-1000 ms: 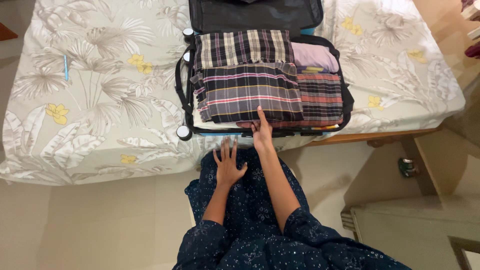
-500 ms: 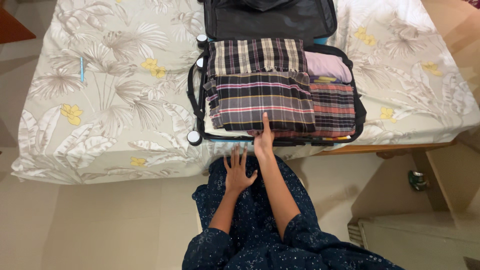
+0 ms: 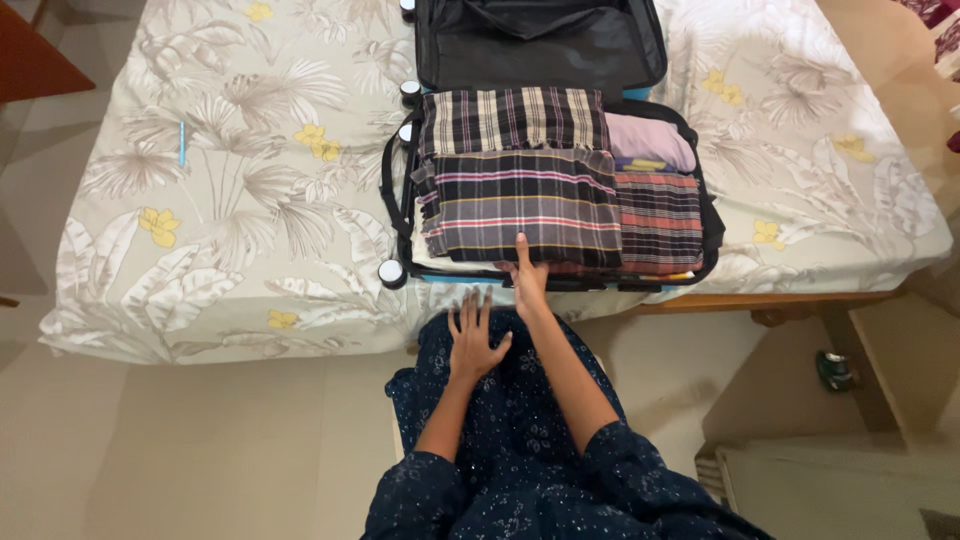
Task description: The person places folded plaid and striped garments into an open suitcase on a bed, secures them with internal straps, and closes the suitcase. The person then reopens the suitcase, removes some garments, and places them on the bed.
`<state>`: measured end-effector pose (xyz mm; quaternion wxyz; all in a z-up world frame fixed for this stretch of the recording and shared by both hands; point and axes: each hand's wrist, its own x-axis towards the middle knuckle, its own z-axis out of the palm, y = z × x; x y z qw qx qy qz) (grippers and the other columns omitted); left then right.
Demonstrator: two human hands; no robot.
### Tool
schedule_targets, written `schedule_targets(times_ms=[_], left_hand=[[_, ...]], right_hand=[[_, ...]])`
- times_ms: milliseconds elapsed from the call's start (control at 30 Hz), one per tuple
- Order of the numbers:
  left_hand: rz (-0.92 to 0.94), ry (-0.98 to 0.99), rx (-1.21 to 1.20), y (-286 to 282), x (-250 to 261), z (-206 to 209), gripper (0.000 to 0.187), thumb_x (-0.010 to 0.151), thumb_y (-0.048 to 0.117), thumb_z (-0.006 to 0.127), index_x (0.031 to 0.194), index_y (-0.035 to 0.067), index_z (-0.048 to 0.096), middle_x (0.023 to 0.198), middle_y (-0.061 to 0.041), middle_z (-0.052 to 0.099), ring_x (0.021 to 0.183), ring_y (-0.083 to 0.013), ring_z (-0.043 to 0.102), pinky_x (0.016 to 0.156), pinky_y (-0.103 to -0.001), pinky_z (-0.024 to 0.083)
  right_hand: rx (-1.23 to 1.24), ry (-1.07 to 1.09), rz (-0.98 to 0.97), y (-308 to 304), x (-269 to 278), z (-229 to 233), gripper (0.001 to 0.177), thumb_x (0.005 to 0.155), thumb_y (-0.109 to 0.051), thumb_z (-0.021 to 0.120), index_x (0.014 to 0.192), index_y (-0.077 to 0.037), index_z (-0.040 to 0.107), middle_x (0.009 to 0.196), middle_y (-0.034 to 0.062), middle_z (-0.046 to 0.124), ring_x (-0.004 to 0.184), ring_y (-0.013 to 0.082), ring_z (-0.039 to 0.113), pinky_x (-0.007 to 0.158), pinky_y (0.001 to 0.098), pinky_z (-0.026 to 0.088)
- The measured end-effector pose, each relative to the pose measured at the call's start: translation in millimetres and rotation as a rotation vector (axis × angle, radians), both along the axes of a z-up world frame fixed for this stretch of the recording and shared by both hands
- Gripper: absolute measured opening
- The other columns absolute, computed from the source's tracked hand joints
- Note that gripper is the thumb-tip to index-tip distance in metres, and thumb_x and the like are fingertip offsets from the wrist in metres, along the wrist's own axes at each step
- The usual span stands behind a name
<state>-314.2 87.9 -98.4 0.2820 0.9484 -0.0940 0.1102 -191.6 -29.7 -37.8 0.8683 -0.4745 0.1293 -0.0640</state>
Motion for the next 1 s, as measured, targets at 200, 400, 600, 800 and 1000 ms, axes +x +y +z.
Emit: schedule_targets(times_ms=[200, 400, 600, 800, 1000], left_hand=[[0.209, -0.064, -0.219, 3, 10, -26, 0.052, 0.100, 0.037, 0.058, 0.139, 0.004, 0.049, 0.142, -0.022, 0.053, 0.136, -0.0394, 0.047, 0.113, -0.055, 0.035], [0.782, 0.009, -0.821, 47, 83, -12, 0.061, 0.097, 0.054, 0.061, 0.124, 0.001, 0.048, 0.114, -0.025, 0.068, 0.106, -0.0414, 0.067, 0.094, -0.050, 0.050], [0.954, 0.210, -0.856, 74, 131, 1, 0.076, 0.073, 0.041, 0.080, 0.128, 0.002, 0.046, 0.119, -0.028, 0.066, 0.109, -0.0437, 0.066, 0.096, -0.046, 0.050], [0.867, 0.536, -1.300, 70, 140, 24, 0.078, 0.083, 0.026, 0.057, 0.152, 0.015, 0.023, 0.098, -0.025, 0.070, 0.073, -0.0401, 0.073, 0.062, -0.045, 0.060], [0.704, 0.426, -1.430, 69, 126, 28, 0.086, 0.092, 0.020, 0.051, 0.160, 0.024, -0.002, 0.082, -0.028, 0.070, 0.055, -0.0395, 0.070, 0.047, -0.048, 0.058]], right_hand=[[-0.168, 0.060, 0.283, -37, 5, -16, 0.078, 0.090, -0.050, 0.075, 0.120, 0.017, 0.046, 0.100, 0.0305, 0.074, 0.096, 0.0284, 0.077, 0.099, 0.0348, 0.056], [-0.248, 0.077, 0.271, -32, 8, -33, 0.078, 0.096, -0.053, 0.076, 0.116, 0.020, 0.057, 0.099, 0.0289, 0.076, 0.077, 0.0266, 0.052, 0.080, 0.0368, 0.046], [-0.158, -0.015, 0.281, -30, 5, -20, 0.072, 0.090, -0.049, 0.077, 0.117, 0.015, 0.057, 0.094, 0.0189, 0.072, 0.093, 0.0282, 0.075, 0.079, 0.0321, 0.053], [-0.101, 0.001, 0.277, -26, 5, -9, 0.064, 0.083, -0.046, 0.076, 0.119, 0.001, 0.050, 0.100, 0.0103, 0.074, 0.093, 0.0278, 0.075, 0.079, 0.0295, 0.058], [-0.123, 0.002, 0.295, -27, 10, -24, 0.064, 0.097, -0.046, 0.080, 0.113, 0.012, 0.056, 0.088, 0.0152, 0.059, 0.089, 0.0265, 0.071, 0.074, 0.0276, 0.051]])
